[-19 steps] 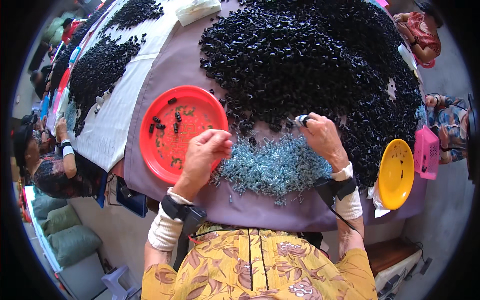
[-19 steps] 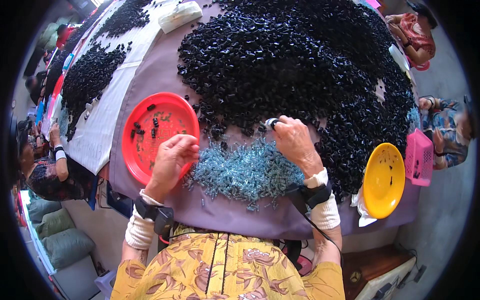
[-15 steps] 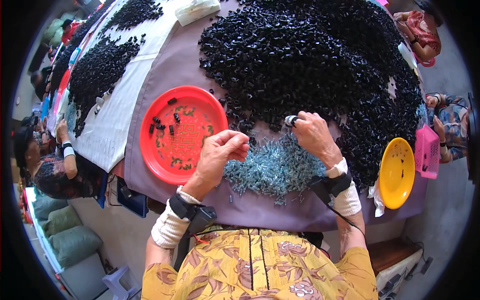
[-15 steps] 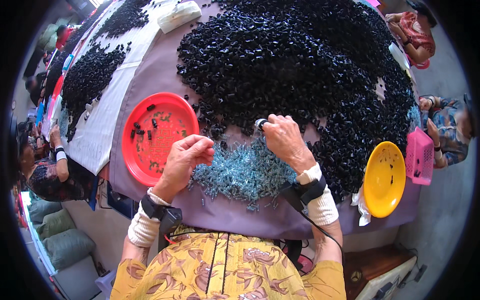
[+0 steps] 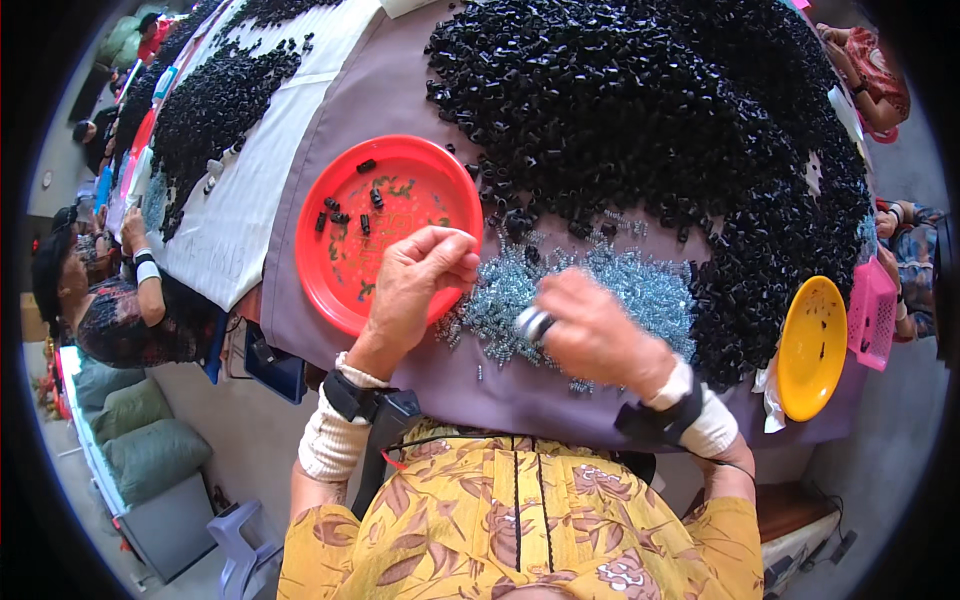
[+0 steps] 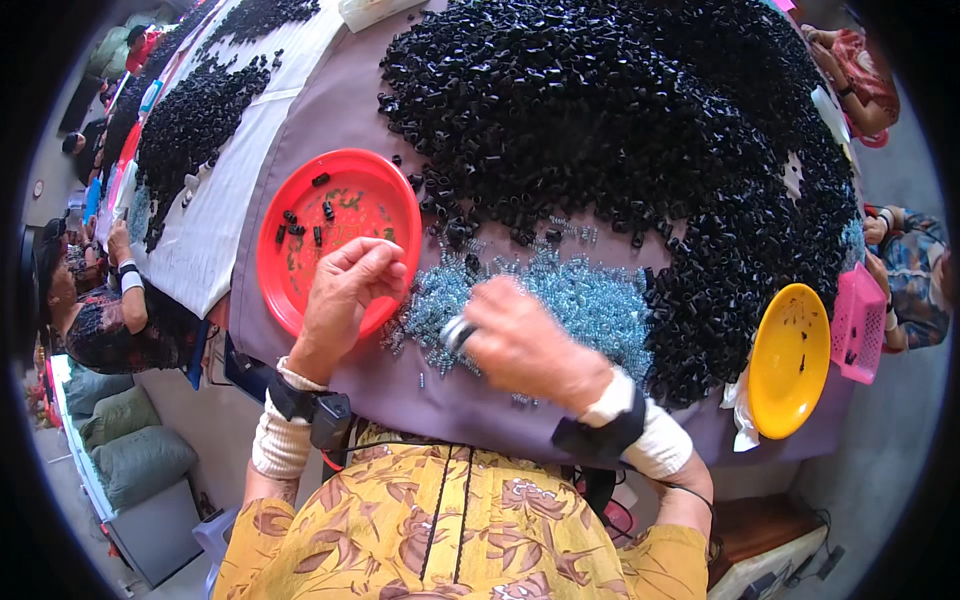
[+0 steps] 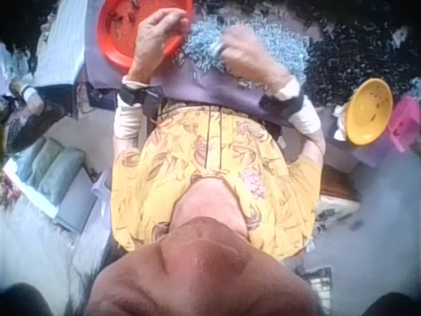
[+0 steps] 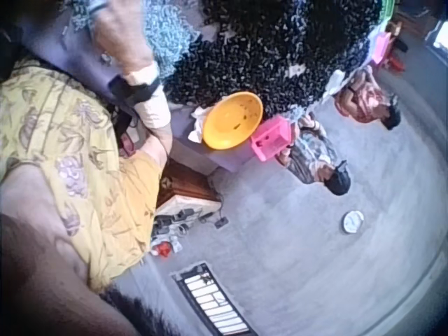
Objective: Manually attaching small black plastic components together on a production table.
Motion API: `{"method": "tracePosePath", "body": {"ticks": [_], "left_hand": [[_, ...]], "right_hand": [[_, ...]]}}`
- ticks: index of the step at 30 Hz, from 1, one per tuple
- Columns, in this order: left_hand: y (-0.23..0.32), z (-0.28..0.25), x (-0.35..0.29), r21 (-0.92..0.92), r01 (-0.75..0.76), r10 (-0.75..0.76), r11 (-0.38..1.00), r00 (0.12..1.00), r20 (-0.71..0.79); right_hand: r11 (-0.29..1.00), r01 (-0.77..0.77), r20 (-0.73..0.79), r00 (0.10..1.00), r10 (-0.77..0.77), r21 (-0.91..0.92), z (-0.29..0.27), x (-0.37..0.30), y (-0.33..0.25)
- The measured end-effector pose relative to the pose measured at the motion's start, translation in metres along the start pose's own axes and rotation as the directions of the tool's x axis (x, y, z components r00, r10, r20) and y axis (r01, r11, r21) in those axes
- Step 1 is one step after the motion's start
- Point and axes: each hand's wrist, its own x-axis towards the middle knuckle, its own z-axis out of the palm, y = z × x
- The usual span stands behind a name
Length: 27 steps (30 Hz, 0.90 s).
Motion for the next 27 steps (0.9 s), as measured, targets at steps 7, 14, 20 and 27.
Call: {"method": "tracePosePath", "body": {"ticks": [7,14,20,27], "left_hand": [[0.002,-0.007,-0.009,-0.018,-0.026,0.026,0.999,0.999,-0.029],[-0.007,-0.007,-0.01,-0.04,-0.017,0.017,0.999,1.0,-0.006],[-0.007,0.007,-0.006,-0.016,0.034,-0.033,0.999,0.997,0.069],[-0.011,0.011,-0.005,-0.018,0.043,-0.041,0.999,0.997,0.07]], "right_hand": [[0.949,0.304,0.316,0.895,-0.314,0.081,0.065,0.011,-0.038],[0.97,0.234,0.311,0.928,-0.203,-0.065,0.047,0.008,-0.024],[0.988,0.134,0.127,0.984,-0.123,-0.079,0.008,0.009,-0.003],[0.936,-0.312,0.149,0.93,0.336,-0.162,-0.078,-0.036,0.012]]}}
